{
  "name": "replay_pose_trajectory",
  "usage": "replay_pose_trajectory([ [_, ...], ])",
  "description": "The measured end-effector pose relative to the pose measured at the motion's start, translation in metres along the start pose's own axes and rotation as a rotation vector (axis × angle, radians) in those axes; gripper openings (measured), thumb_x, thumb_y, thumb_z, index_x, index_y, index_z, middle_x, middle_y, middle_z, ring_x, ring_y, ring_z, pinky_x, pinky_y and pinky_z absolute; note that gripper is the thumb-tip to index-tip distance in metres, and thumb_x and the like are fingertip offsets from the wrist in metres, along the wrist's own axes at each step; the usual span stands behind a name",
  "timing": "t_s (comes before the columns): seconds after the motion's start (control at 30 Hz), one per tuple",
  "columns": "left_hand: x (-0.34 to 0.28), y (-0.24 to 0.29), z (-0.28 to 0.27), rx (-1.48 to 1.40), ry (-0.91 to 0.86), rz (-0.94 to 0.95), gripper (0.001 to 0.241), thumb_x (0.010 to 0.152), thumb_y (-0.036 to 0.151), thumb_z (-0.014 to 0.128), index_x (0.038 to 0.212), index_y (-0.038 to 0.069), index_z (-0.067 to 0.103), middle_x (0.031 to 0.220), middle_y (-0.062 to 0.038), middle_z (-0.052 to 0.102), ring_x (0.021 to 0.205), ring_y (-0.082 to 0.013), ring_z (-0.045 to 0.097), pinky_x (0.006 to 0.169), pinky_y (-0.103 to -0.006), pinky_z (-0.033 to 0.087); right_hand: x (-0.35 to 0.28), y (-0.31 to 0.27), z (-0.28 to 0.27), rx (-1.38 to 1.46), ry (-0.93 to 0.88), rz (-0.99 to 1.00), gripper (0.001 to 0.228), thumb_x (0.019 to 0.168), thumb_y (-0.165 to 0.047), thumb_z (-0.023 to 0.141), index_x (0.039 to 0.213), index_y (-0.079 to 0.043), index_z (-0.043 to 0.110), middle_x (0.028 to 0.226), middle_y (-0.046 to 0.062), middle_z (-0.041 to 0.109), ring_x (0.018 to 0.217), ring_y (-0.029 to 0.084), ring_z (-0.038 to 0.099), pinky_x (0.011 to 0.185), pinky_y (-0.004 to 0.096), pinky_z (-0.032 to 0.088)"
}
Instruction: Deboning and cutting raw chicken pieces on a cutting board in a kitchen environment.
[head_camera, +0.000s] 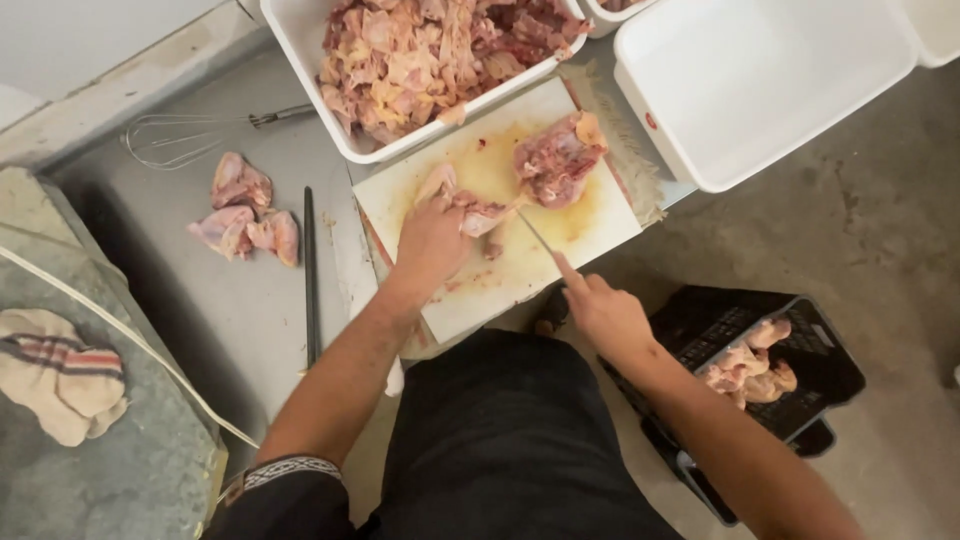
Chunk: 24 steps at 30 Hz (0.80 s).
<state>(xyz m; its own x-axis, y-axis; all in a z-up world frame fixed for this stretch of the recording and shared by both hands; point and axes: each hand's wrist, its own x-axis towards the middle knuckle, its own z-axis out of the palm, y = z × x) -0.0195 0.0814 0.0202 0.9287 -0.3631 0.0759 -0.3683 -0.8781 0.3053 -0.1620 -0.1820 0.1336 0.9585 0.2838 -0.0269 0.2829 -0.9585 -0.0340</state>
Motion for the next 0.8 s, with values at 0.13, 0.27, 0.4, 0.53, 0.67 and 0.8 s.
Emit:
replay_pose_trajectory([
  [0.13, -0.005, 0.005, -0.014, 0.113, 0.014, 0.041, 0.036, 0.076, 0.034, 0.06, 0.105, 0.018, 0.075, 0.1, -0.007, 0.063, 0.096, -0.0308, 0.063, 0.08, -0.0503, 0.046, 0.048, -0.009, 0.043, 0.093, -0.179, 0.075, 0.061, 0.105, -0.033, 0.042, 0.164, -0.035, 0.028, 0.077, 0.01, 0.061, 0.059, 0.041, 0.07, 0.054, 0.054, 0.059],
  [0.27, -0.017, 0.017, -0.044, 0.085, -0.012, -0.002, 0.039, 0.08, 0.03, 0.062, 0.115, 0.017, 0.074, 0.121, -0.008, 0.065, 0.114, -0.0305, 0.06, 0.085, -0.052, 0.047, 0.069, -0.011, 0.066, 0.109, -0.174, 0.101, 0.06, 0.106, -0.026, 0.042, 0.165, -0.028, 0.028, 0.08, 0.011, 0.064, 0.064, 0.04, 0.073, 0.054, 0.053, 0.059],
  [0.4, -0.026, -0.002, -0.034, -0.079, 0.039, -0.161, 0.043, 0.082, 0.027, 0.06, 0.123, 0.022, 0.074, 0.114, -0.006, 0.068, 0.099, -0.0325, 0.067, 0.085, -0.0499, 0.052, 0.012, 0.005, 0.057, -0.002, -0.051, 0.04, 0.062, 0.103, -0.027, 0.046, 0.163, -0.032, 0.032, 0.076, 0.011, 0.062, 0.055, 0.035, 0.07, 0.051, 0.047, 0.058],
  [0.53, -0.031, -0.018, -0.046, -0.228, 0.177, -0.031, 0.046, 0.084, 0.018, 0.061, 0.128, 0.012, 0.072, 0.109, -0.012, 0.07, 0.102, -0.0365, 0.069, 0.086, -0.0475, 0.054, -0.014, 0.015, 0.024, -0.056, -0.159, 0.044, 0.063, 0.103, -0.029, 0.045, 0.164, -0.031, 0.031, 0.074, 0.009, 0.063, 0.055, 0.032, 0.071, 0.052, 0.041, 0.06],
  [0.67, -0.021, -0.012, -0.03, -0.351, 0.317, 0.23, 0.053, 0.091, 0.006, 0.057, 0.144, 0.009, 0.061, 0.118, -0.018, 0.067, 0.112, -0.0377, 0.067, 0.096, -0.0458, 0.053, 0.023, 0.015, 0.022, 0.424, -0.465, 0.078, 0.063, 0.103, -0.032, 0.047, 0.163, -0.027, 0.029, 0.099, 0.025, 0.073, 0.094, 0.045, 0.073, 0.083, 0.055, 0.058],
  [0.8, -0.017, -0.016, -0.051, -0.191, 0.271, 0.335, 0.063, 0.087, 0.018, 0.07, 0.149, 0.018, 0.059, 0.136, -0.011, 0.064, 0.131, -0.0335, 0.058, 0.108, -0.0444, 0.045, 0.022, 0.01, -0.076, 0.684, -0.77, -0.06, 0.057, 0.098, -0.024, 0.053, 0.155, -0.022, 0.045, 0.112, 0.026, 0.076, 0.103, 0.047, 0.073, 0.09, 0.054, 0.058],
])
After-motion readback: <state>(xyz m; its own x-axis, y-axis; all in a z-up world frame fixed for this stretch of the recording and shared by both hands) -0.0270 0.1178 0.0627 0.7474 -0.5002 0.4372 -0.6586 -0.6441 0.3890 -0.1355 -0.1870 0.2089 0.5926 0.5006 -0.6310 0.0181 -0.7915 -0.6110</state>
